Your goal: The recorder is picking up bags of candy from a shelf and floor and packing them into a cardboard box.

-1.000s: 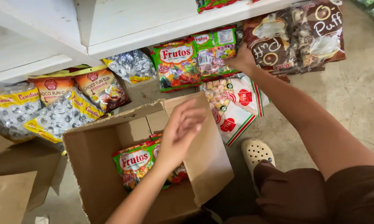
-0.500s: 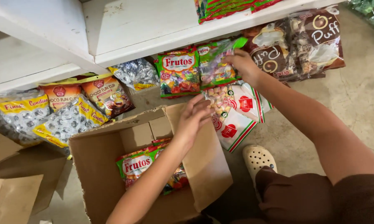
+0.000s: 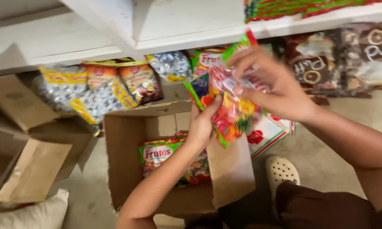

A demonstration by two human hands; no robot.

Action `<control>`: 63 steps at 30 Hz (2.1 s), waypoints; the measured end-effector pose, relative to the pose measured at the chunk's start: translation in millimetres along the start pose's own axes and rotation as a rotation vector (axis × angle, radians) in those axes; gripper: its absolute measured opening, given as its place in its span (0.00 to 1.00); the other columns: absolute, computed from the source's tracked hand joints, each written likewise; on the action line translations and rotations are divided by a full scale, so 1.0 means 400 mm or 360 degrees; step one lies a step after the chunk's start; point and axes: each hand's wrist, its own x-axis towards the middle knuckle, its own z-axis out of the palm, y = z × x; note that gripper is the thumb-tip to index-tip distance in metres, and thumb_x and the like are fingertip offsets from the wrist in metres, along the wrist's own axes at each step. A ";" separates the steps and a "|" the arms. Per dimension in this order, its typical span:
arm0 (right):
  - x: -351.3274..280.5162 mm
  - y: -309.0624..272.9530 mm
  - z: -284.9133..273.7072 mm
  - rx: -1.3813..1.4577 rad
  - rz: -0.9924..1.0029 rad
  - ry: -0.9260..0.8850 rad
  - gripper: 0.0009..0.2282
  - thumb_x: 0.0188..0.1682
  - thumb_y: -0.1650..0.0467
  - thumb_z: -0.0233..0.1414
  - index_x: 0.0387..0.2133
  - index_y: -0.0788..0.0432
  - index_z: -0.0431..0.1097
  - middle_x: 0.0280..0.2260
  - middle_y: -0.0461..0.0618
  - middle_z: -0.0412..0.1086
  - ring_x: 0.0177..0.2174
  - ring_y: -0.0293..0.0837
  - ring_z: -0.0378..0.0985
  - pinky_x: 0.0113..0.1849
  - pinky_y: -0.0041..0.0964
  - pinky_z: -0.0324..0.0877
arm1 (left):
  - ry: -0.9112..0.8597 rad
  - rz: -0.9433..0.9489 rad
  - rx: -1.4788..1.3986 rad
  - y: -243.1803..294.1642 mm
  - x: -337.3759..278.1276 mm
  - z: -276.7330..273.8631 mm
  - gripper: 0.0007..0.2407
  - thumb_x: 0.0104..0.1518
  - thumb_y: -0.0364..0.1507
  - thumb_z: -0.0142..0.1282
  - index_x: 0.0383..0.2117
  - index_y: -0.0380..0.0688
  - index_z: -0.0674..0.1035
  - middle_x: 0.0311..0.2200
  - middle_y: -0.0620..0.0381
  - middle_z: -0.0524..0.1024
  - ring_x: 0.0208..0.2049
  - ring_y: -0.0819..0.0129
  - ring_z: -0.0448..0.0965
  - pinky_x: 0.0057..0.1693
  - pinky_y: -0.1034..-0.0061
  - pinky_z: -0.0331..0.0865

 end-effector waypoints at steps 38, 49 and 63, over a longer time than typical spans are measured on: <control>0.244 0.500 0.715 -0.0961 0.0263 -0.1195 0.16 0.64 0.61 0.48 0.36 0.62 0.73 0.19 0.51 0.67 0.21 0.40 0.64 0.25 0.42 0.62 | 0.0462 -0.0746 0.3060 0.138 -0.425 -0.662 0.06 0.51 0.33 0.63 0.28 0.48 0.87 0.29 0.48 0.83 0.33 0.54 0.86 0.38 0.64 0.77; 0.184 0.832 0.965 -0.1206 0.0595 -0.1542 0.19 0.59 0.55 0.49 0.43 0.57 0.78 0.37 0.56 0.77 0.35 0.49 0.77 0.41 0.48 0.71 | 0.0484 -0.0840 0.3224 -0.048 -0.424 -0.730 0.10 0.56 0.30 0.57 0.41 0.44 0.83 0.33 0.54 0.85 0.34 0.62 0.87 0.36 0.72 0.79; 0.143 0.947 0.990 -0.0968 0.0780 -0.1227 0.14 0.53 0.58 0.53 0.42 0.53 0.78 0.39 0.56 0.78 0.38 0.51 0.81 0.44 0.48 0.73 | -0.0711 -0.1299 0.2574 -0.070 -0.415 -0.702 0.40 0.44 0.38 0.72 0.64 0.48 0.59 0.58 0.44 0.71 0.57 0.49 0.74 0.59 0.52 0.68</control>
